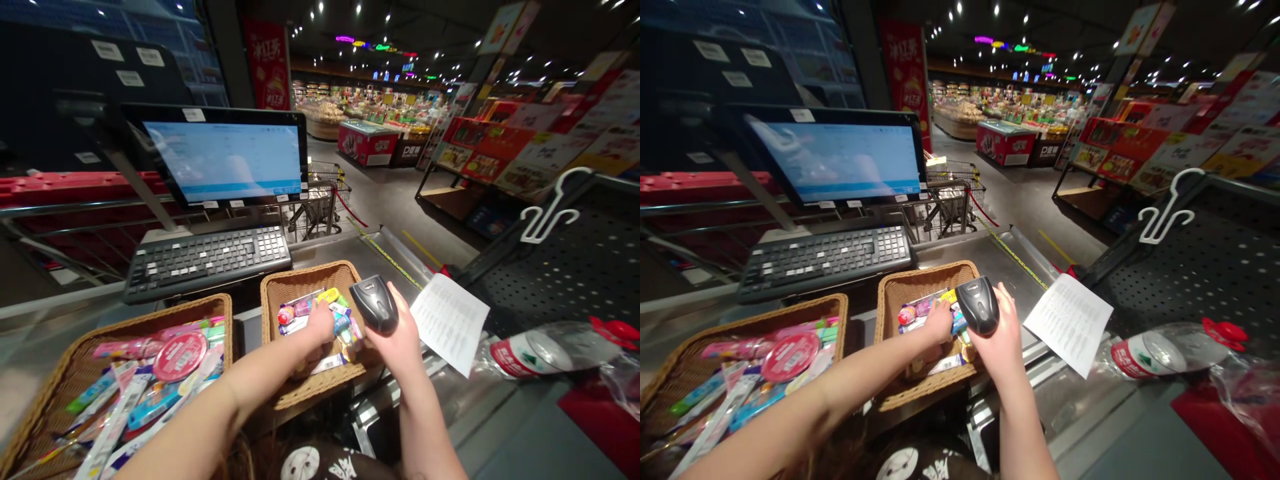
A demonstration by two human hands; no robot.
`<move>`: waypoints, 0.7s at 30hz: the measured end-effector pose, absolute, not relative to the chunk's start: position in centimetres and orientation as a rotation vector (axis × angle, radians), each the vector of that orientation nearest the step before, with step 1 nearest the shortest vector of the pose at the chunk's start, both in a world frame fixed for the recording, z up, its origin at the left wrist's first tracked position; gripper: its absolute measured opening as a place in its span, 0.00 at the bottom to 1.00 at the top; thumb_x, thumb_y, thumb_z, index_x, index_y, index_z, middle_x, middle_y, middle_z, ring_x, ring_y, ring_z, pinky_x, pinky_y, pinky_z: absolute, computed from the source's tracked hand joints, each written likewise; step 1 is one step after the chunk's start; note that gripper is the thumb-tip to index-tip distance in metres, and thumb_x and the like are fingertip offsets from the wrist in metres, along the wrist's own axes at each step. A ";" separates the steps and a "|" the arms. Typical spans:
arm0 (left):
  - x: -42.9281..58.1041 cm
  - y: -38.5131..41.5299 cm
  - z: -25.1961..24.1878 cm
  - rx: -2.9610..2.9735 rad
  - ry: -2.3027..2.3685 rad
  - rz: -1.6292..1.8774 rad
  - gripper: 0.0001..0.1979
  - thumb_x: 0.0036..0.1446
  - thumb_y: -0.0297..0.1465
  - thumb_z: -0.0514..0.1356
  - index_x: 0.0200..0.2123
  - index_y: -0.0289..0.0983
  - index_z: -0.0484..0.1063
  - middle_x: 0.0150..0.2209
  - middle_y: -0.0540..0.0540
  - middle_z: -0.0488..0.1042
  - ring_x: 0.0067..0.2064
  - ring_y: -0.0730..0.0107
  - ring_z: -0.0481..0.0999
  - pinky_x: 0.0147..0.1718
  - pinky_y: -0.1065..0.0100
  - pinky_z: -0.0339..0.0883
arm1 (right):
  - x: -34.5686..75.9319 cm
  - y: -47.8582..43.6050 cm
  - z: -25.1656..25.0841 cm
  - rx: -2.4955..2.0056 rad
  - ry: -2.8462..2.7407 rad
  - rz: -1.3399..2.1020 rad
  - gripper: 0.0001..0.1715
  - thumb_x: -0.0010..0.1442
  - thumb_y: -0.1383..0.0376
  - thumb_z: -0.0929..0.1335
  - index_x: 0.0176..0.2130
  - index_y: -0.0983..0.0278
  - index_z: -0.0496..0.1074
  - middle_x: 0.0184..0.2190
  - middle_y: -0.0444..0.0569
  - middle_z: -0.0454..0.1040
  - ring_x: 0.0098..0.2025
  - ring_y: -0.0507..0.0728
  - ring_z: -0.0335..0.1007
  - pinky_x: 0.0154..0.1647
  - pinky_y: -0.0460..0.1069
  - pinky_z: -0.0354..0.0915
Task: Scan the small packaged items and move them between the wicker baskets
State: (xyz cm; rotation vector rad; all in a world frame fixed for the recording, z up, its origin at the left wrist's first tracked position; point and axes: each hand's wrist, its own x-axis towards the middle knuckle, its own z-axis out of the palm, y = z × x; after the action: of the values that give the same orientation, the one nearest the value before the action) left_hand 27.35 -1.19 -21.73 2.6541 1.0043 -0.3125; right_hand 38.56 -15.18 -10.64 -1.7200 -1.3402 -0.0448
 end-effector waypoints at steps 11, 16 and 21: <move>20.2 0.7 -9.6 3.091 1.058 0.194 0.18 0.50 0.37 0.64 0.41 0.31 0.79 0.58 0.29 0.69 0.68 0.43 0.55 0.67 0.40 0.37 | 36.1 -15.7 -9.2 -1.652 -1.429 -0.156 0.31 0.52 0.60 0.71 0.54 0.66 0.67 0.55 0.62 0.70 0.66 0.72 0.57 0.63 0.72 0.56; 14.4 1.1 -5.2 3.238 1.245 0.464 0.18 0.50 0.34 0.64 0.45 0.35 0.78 0.67 0.32 0.58 0.71 0.44 0.44 0.66 0.37 0.32 | 33.1 -15.3 -7.8 -1.543 -1.579 -0.195 0.33 0.54 0.63 0.70 0.58 0.66 0.64 0.56 0.62 0.69 0.67 0.72 0.55 0.64 0.73 0.54; 10.0 0.4 -2.4 3.277 1.353 0.574 0.19 0.49 0.34 0.65 0.45 0.33 0.77 0.67 0.30 0.56 0.72 0.45 0.41 0.66 0.38 0.27 | 29.3 -14.7 -5.7 -1.471 -1.728 -0.202 0.30 0.53 0.66 0.69 0.56 0.62 0.66 0.57 0.58 0.68 0.68 0.72 0.51 0.66 0.73 0.51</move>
State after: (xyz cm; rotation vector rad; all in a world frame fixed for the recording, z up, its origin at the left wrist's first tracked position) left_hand 10.05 0.42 -2.38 3.2767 1.3533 0.5742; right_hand 29.34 -14.66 -5.71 -1.4713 -1.7279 -0.2023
